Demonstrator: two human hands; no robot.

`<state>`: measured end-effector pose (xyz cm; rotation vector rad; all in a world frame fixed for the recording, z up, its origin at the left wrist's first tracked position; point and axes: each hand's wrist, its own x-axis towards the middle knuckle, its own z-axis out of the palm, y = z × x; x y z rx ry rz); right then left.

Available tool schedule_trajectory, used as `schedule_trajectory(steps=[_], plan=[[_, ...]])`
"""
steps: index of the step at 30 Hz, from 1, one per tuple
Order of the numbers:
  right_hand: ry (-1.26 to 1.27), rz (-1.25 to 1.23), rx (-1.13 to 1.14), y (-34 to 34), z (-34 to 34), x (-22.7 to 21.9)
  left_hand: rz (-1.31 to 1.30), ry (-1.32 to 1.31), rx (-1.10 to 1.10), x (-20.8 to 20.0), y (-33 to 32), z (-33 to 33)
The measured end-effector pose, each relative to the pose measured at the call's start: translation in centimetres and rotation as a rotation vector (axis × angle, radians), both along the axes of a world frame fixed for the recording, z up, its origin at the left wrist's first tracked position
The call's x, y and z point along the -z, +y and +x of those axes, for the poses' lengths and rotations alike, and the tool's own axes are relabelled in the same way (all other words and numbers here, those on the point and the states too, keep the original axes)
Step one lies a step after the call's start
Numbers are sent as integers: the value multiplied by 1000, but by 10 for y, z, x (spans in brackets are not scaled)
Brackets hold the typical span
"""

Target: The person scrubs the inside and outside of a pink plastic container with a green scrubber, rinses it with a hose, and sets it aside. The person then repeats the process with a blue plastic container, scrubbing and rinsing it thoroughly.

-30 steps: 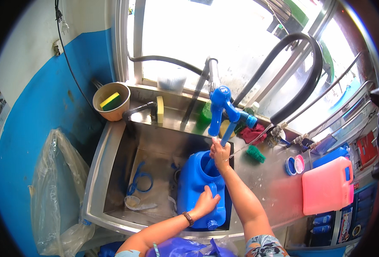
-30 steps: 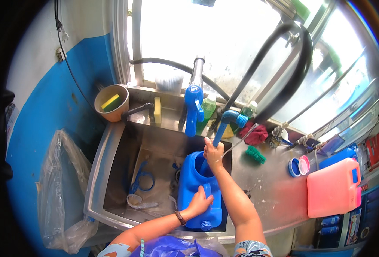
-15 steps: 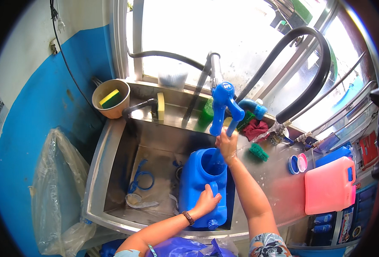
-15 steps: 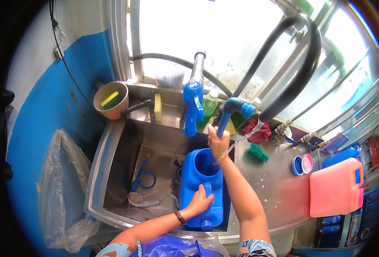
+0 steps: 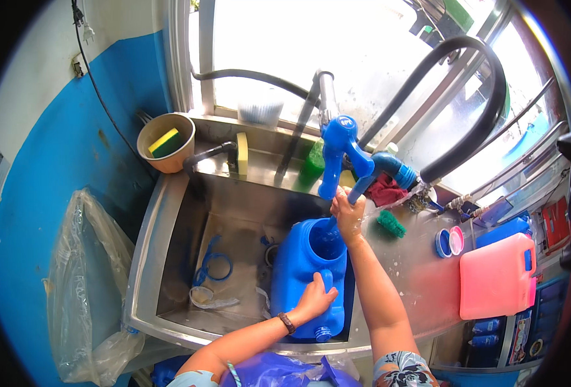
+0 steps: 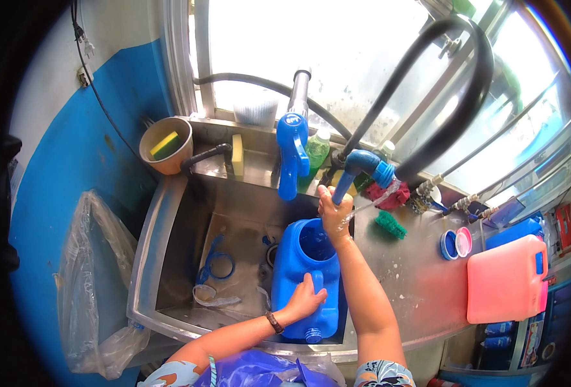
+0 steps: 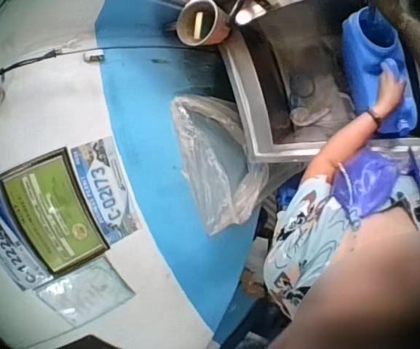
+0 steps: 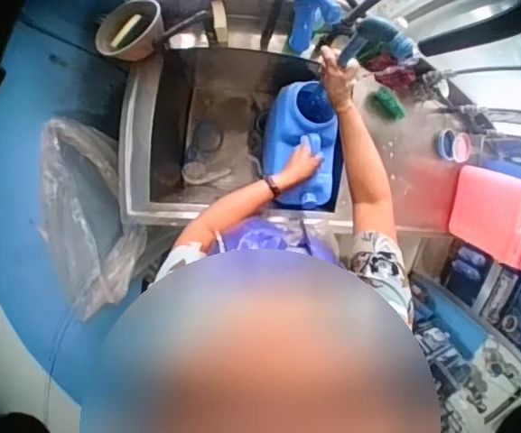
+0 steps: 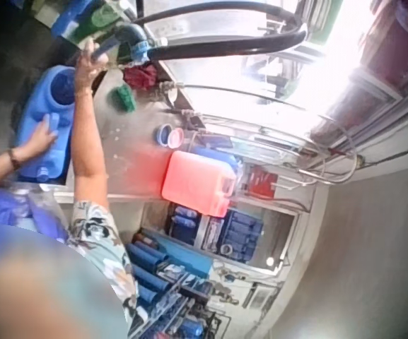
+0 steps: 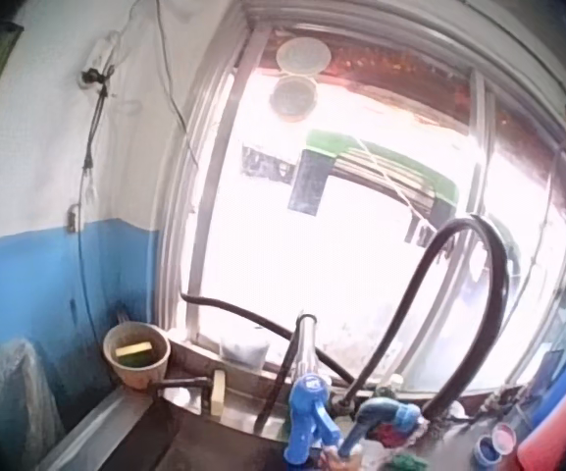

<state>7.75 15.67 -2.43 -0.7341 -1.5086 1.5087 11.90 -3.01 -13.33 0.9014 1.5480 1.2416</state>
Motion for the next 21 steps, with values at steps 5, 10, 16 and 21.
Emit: schedule_trajectory(steps=[5, 10, 16, 21], plan=[[-89, 5, -5, -16, 9, 5, -17, 86, 28, -3, 2, 1], [-146, -88, 120, -18, 9, 33, -13, 55, 37, -5, -2, -3], [342, -189, 224, 26, 7, 38, -13, 116, 54, -1, 0, -1], [24, -163, 136, 10, 23, 53, -23, 176, 54, -2, -2, 1]])
